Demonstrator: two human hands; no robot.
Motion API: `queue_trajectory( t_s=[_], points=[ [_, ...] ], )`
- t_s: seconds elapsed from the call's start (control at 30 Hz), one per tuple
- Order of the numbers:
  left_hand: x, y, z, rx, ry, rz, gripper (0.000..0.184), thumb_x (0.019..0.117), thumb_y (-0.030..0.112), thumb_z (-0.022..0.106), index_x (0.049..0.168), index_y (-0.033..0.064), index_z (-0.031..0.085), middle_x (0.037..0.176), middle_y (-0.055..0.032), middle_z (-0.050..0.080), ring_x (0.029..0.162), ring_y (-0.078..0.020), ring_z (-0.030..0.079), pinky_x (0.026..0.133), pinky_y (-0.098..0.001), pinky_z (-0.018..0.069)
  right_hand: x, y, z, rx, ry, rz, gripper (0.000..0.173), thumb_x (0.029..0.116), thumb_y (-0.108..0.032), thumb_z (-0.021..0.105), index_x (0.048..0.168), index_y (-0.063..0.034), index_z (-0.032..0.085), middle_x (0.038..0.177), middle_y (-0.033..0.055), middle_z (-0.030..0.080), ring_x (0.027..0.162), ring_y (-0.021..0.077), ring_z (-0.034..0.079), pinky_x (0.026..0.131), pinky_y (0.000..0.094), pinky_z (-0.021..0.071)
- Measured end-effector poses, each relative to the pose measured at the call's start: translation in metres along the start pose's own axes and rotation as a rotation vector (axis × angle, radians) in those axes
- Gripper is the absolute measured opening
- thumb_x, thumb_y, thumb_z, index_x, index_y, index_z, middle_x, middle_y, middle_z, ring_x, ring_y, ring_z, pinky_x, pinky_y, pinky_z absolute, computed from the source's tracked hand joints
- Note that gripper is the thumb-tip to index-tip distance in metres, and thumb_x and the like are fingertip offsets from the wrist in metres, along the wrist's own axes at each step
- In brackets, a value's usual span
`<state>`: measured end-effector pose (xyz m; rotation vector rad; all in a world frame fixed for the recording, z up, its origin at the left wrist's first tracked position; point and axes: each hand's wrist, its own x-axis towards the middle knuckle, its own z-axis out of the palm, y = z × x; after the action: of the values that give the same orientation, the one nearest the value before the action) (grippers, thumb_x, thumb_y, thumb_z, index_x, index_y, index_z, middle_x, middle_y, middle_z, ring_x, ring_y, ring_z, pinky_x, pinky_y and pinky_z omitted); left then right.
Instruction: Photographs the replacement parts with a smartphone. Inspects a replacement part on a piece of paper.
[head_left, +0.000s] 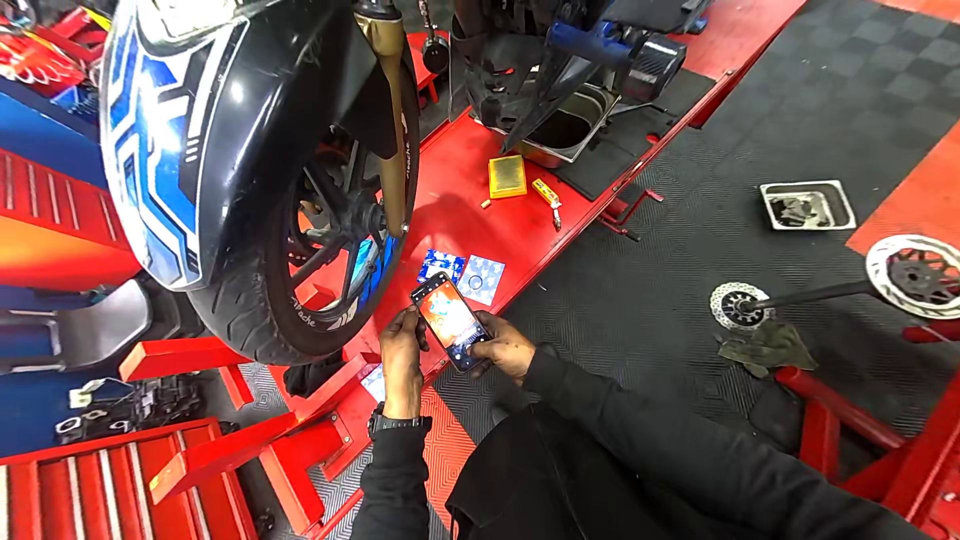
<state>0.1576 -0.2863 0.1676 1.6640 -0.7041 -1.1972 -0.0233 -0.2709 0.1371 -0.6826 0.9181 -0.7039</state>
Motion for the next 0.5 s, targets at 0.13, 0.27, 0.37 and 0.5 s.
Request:
queue_trajectory(
  t_s=[0.13,0.27,0.37,0.5],
  points=[
    [0.0,-0.0025,0.0004,-0.013,0.0,-0.003,0.03,0.1072,0.03,0.054,0.094,0.0071,0.069,0.068,-0.0004,0.058,0.05,-0.0086,0.049,0.046,-0.0228,0.0445,-0.0023,0.0001,-0.0003,-0.023,-0.002,-0.001,0.054,0.0897,0.008,0.063,0.14,-0.0057,0.049,0.112,0.0199,0.069,0.082,0.0319,0.073,0.063,0.0448,0.0632],
    [0.0003,-0.0047,-0.0001,-0.024,-0.001,-0.002,0.03,0.1071,0.029,0.055,0.093,0.0067,0.069,0.067,-0.0007,0.058,0.05,-0.0086,0.049,0.046,-0.0227,0.0442,-0.0028,0.0003,-0.0002,-0.02,0.0,0.007,0.054,0.09,0.008,0.063,0.14,-0.0066,0.049,0.112,0.0201,0.069,0.081,0.0324,0.073,0.062,0.0449,0.0631],
    [-0.0003,-0.0039,0.0007,-0.031,0.008,-0.013,0.029,0.1072,0.028,0.055,0.094,0.0068,0.069,0.068,-0.0009,0.058,0.049,-0.0085,0.049,0.045,-0.0221,0.0439,-0.0013,0.0036,-0.0013,-0.021,0.001,-0.008,0.054,0.0892,0.007,0.063,0.139,-0.0066,0.05,0.111,0.0201,0.07,0.081,0.0328,0.073,0.061,0.045,0.063],
    [-0.0017,-0.0025,0.0018,-0.036,0.007,-0.012,0.029,0.1074,0.028,0.054,0.093,0.007,0.068,0.067,-0.0008,0.058,0.048,-0.0085,0.049,0.045,-0.022,0.0442,-0.0038,-0.0009,0.0,-0.045,0.006,0.008,0.054,0.0901,0.007,0.063,0.14,-0.0063,0.049,0.112,0.0194,0.069,0.081,0.031,0.073,0.062,0.0437,0.063]
  ],
)
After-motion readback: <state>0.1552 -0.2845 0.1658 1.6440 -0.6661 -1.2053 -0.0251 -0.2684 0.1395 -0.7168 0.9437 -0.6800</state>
